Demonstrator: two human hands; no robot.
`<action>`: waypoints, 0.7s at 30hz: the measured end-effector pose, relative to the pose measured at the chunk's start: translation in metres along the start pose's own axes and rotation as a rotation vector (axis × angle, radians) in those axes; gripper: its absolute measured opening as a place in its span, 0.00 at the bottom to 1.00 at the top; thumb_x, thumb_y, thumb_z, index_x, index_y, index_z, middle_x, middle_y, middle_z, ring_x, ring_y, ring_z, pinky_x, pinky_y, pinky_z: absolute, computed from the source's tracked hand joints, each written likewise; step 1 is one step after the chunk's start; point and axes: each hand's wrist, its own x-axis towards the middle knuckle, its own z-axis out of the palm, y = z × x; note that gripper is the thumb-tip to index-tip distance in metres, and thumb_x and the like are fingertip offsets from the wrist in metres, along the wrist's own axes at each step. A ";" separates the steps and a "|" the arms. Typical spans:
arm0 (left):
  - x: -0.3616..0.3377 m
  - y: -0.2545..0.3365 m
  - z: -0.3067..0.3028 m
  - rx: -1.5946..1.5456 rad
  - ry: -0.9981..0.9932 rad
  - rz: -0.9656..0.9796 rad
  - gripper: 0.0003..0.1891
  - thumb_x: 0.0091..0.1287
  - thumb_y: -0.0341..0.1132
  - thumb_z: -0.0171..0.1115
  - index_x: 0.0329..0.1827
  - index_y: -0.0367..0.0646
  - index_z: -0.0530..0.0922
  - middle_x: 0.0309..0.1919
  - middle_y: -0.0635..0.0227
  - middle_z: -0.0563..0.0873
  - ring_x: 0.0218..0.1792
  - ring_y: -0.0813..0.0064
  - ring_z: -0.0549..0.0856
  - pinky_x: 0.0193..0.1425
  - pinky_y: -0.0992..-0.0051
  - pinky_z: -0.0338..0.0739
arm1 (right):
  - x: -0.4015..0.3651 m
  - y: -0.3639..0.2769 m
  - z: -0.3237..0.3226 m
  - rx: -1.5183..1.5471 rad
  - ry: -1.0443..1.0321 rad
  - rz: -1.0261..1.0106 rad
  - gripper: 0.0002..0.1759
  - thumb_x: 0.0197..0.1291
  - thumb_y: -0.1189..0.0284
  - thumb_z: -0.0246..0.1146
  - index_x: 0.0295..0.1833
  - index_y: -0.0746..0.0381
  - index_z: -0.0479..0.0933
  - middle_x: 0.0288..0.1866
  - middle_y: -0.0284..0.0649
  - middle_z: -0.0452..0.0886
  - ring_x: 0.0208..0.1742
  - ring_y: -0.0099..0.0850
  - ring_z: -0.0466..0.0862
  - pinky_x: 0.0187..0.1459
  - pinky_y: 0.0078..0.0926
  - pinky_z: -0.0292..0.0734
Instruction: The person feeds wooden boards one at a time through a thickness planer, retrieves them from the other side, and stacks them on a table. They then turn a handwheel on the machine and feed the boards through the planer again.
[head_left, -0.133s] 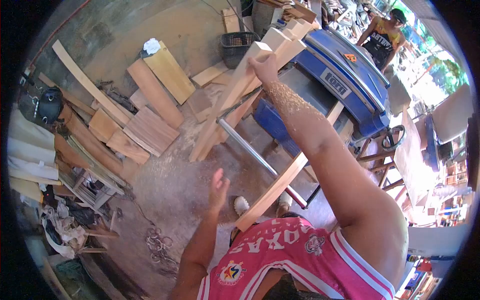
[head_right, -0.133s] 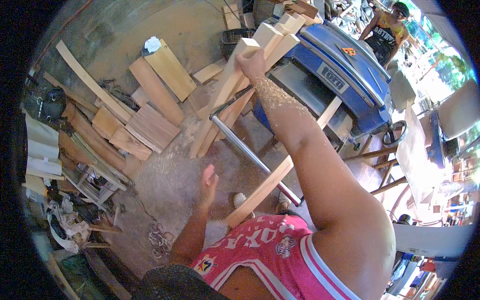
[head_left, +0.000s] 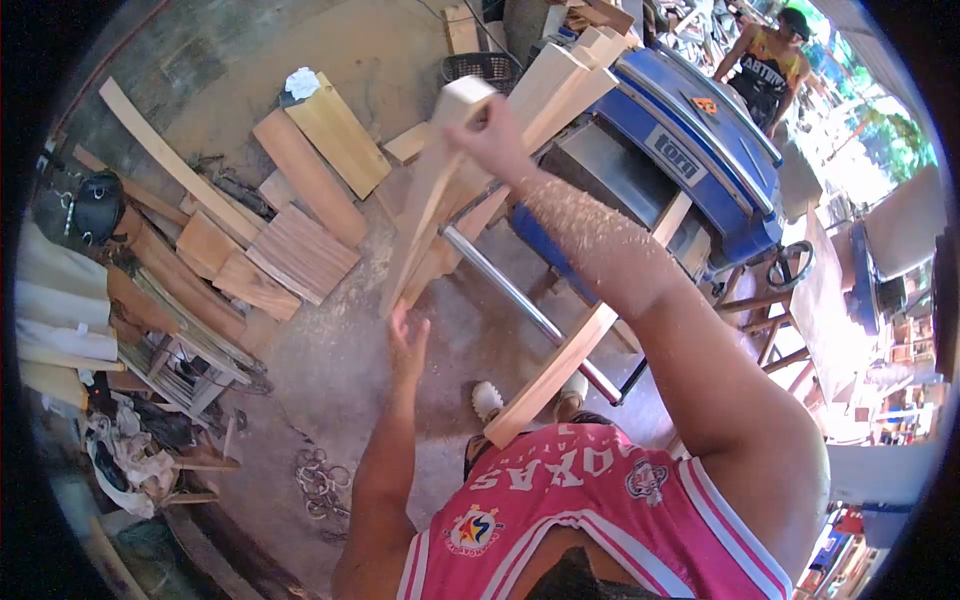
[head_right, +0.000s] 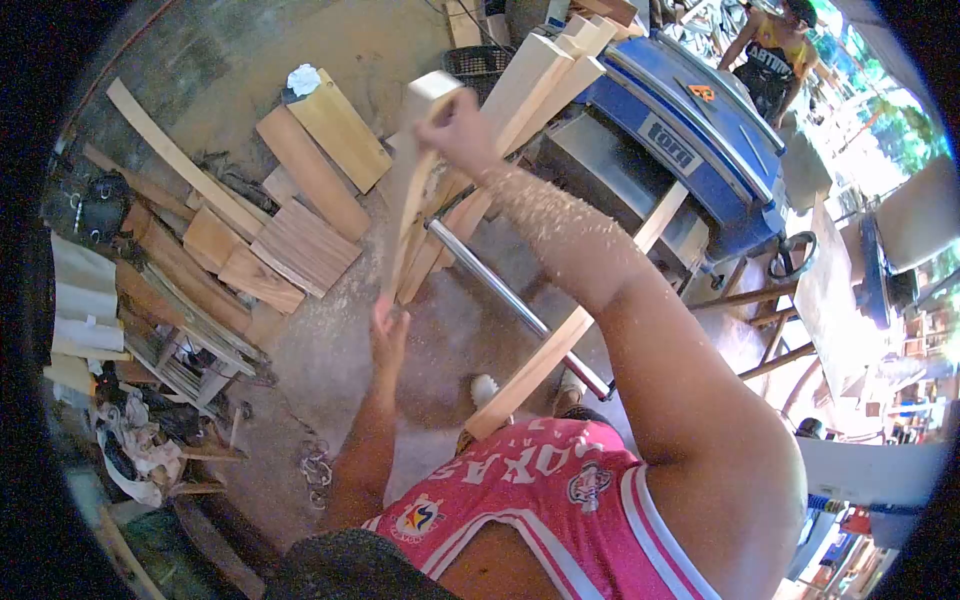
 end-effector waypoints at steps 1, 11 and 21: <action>0.004 0.009 0.005 0.046 0.082 0.077 0.40 0.65 0.44 0.66 0.76 0.42 0.55 0.69 0.53 0.68 0.70 0.55 0.66 0.72 0.55 0.60 | -0.018 -0.010 0.008 0.042 -0.074 -0.004 0.35 0.46 0.61 0.75 0.53 0.70 0.68 0.44 0.46 0.81 0.43 0.33 0.83 0.45 0.30 0.80; 0.119 -0.003 -0.020 0.454 0.501 0.917 0.42 0.49 0.41 0.76 0.66 0.33 0.67 0.59 0.46 0.75 0.56 0.51 0.78 0.61 0.57 0.72 | -0.141 -0.112 0.029 0.119 -0.306 -0.340 0.35 0.47 0.60 0.74 0.54 0.67 0.67 0.48 0.52 0.73 0.50 0.47 0.78 0.50 0.39 0.75; 0.030 0.017 -0.011 0.587 0.269 0.750 0.40 0.48 0.41 0.77 0.63 0.33 0.69 0.56 0.47 0.77 0.53 0.50 0.79 0.58 0.57 0.74 | -0.180 -0.094 0.005 0.173 -0.360 -0.346 0.44 0.38 0.58 0.80 0.59 0.65 0.68 0.47 0.49 0.75 0.52 0.50 0.77 0.52 0.41 0.75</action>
